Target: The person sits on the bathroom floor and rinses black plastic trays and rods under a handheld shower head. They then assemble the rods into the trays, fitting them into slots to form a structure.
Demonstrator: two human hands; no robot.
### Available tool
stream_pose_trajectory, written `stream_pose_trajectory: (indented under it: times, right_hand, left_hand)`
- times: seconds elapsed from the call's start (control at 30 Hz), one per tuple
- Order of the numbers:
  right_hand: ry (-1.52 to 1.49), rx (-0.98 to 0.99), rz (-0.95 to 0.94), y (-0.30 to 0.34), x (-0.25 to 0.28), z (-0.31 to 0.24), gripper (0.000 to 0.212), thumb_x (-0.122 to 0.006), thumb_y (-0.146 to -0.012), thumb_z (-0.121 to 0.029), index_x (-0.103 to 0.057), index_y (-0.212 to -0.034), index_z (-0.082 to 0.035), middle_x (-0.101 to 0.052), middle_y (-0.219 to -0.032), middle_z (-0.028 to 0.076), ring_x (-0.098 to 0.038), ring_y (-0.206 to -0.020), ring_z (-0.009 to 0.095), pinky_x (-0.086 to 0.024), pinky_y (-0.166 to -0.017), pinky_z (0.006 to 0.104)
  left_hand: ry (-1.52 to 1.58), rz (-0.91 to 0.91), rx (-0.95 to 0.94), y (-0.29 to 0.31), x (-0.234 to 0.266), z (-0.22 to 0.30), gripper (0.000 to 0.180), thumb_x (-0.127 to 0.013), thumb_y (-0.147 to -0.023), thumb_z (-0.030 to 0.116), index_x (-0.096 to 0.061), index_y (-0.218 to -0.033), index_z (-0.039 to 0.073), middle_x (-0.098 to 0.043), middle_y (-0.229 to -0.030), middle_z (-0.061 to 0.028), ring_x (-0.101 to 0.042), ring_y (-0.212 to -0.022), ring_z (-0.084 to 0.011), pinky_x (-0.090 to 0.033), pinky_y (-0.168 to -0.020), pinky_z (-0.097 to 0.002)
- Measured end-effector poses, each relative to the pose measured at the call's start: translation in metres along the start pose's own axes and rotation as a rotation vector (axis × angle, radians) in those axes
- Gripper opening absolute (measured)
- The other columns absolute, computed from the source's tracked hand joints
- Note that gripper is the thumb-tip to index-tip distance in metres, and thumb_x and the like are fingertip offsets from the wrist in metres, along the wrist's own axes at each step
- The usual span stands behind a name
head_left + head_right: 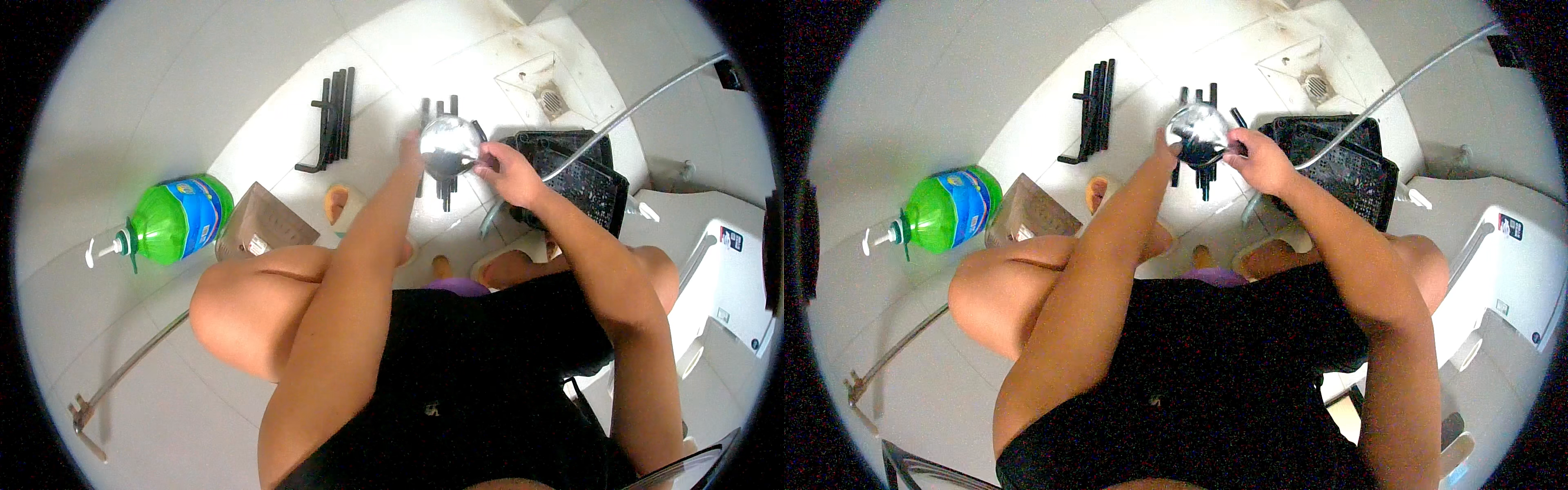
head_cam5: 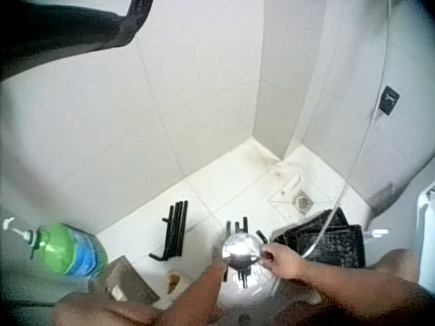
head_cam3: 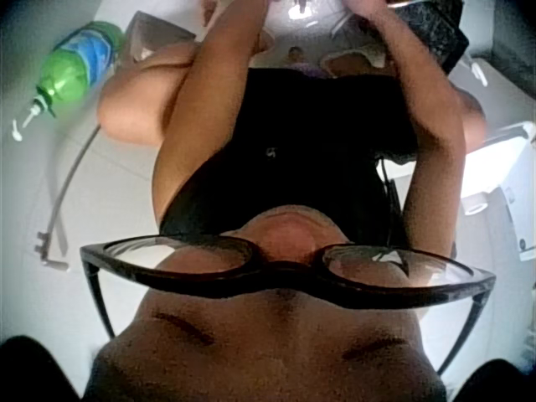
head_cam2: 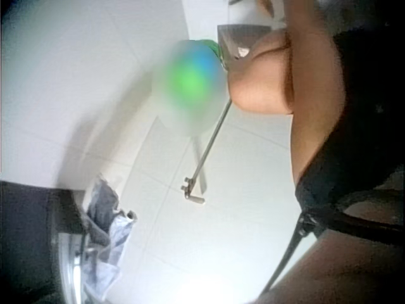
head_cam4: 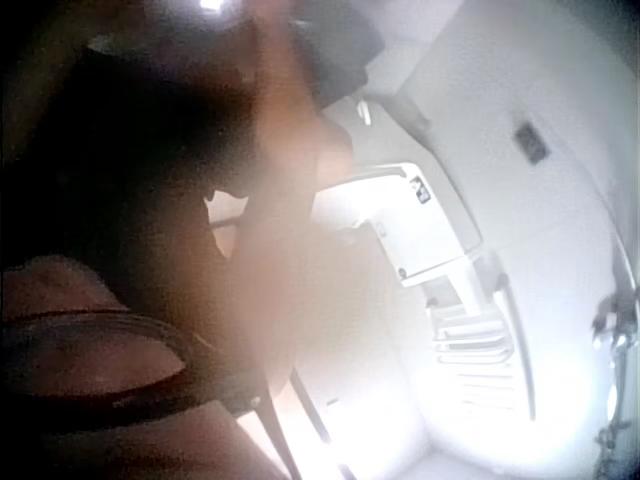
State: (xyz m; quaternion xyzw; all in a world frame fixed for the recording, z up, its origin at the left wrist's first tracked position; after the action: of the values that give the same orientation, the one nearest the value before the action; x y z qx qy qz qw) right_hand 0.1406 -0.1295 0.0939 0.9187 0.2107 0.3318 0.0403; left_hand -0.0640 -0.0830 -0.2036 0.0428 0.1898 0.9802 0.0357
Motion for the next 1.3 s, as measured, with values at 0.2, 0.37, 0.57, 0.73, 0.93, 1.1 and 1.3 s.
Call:
stream_pose_trajectory:
  times: [0.2,0.37,0.57,0.73,0.93,1.1,1.3]
  right_hand:
    - [0.026,0.029,-0.088,0.002,-0.012,0.005,0.027,-0.075,-0.089,-0.017,-0.063,-0.108,-0.003,-0.067,-0.098,0.018,-0.065,-0.095,0.037,-0.053,-0.085,0.0445]
    - [0.045,-0.026,-0.280,-0.002,-0.007,-0.005,0.028,-0.074,-0.089,-0.018,-0.062,-0.109,-0.002,-0.067,-0.102,0.019,-0.065,-0.098,0.039,-0.053,-0.086,0.0448]
    - [0.140,0.027,0.070,0.001,-0.006,-0.003,0.026,-0.074,-0.089,-0.017,-0.060,-0.108,-0.004,-0.065,-0.104,0.019,-0.065,-0.098,0.040,-0.052,-0.086,0.0457]
    - [0.147,-0.023,0.162,0.000,0.006,0.001,0.026,-0.074,-0.090,-0.014,-0.060,-0.109,-0.004,-0.065,-0.105,0.019,-0.065,-0.097,0.040,-0.053,-0.086,0.0459]
    - [0.121,0.077,-0.004,-0.005,-0.006,-0.005,0.027,-0.075,-0.088,-0.012,-0.061,-0.110,-0.005,-0.066,-0.102,0.018,-0.066,-0.094,0.039,-0.053,-0.084,0.0457]
    - [0.054,0.053,-0.192,0.006,-0.013,0.000,0.026,-0.074,-0.087,-0.012,-0.061,-0.108,-0.005,-0.065,-0.096,0.018,-0.066,-0.090,0.037,-0.053,-0.081,0.0455]
    - [0.024,0.075,-0.044,0.005,-0.006,0.000,0.026,-0.075,-0.088,-0.012,-0.061,-0.108,-0.004,-0.065,-0.095,0.017,-0.065,-0.090,0.035,-0.053,-0.082,0.0431]
  left_hand:
    - [-0.410,-0.116,-0.056,-0.025,-0.002,0.036,0.013,-0.070,-0.092,0.015,-0.072,-0.098,0.004,-0.073,-0.095,-0.0094,-0.069,-0.080,-0.0169,-0.056,-0.070,-0.0354]
    - [0.512,0.108,0.237,-0.003,0.000,0.092,0.045,-0.060,-0.103,0.047,-0.067,-0.110,0.002,-0.071,-0.088,-0.0118,-0.067,-0.080,-0.0196,-0.055,-0.070,-0.0375]
    - [-0.007,0.302,0.108,0.007,-0.020,0.082,0.031,-0.060,-0.099,0.028,-0.063,-0.116,0.002,-0.067,-0.098,-0.0104,-0.064,-0.087,-0.0236,-0.052,-0.074,-0.0385]
    - [0.101,0.026,0.189,-0.003,-0.016,0.066,0.036,-0.059,-0.100,0.026,-0.056,-0.127,0.002,-0.065,-0.110,-0.0149,-0.064,-0.096,-0.0253,-0.053,-0.081,-0.0390]
    - [0.411,-0.090,0.114,-0.016,0.005,0.059,0.048,-0.058,-0.102,0.039,-0.052,-0.132,0.002,-0.065,-0.109,-0.0157,-0.065,-0.093,-0.0238,-0.054,-0.078,-0.0390]
    - [0.493,-0.149,0.396,-0.003,-0.003,0.106,0.043,-0.059,-0.103,0.045,-0.060,-0.122,0.006,-0.063,-0.082,-0.0048,-0.059,-0.064,-0.0164,-0.051,-0.058,-0.0355]
    - [0.452,-0.459,0.212,-0.003,-0.005,0.106,0.039,-0.073,-0.093,0.013,-0.064,-0.130,0.008,-0.072,-0.103,-0.0115,-0.071,-0.089,-0.0196,-0.059,-0.077,-0.0369]
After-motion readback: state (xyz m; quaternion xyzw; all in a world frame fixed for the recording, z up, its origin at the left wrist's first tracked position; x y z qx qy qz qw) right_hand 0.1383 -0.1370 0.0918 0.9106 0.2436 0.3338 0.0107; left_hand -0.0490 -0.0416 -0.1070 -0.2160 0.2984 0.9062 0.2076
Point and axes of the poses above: each hand's wrist, its own y-axis away from the middle knuckle, its own x-axis out of the back of the hand, z = x × y, the point moved 3 cm from there along -y, towards the middle knuckle
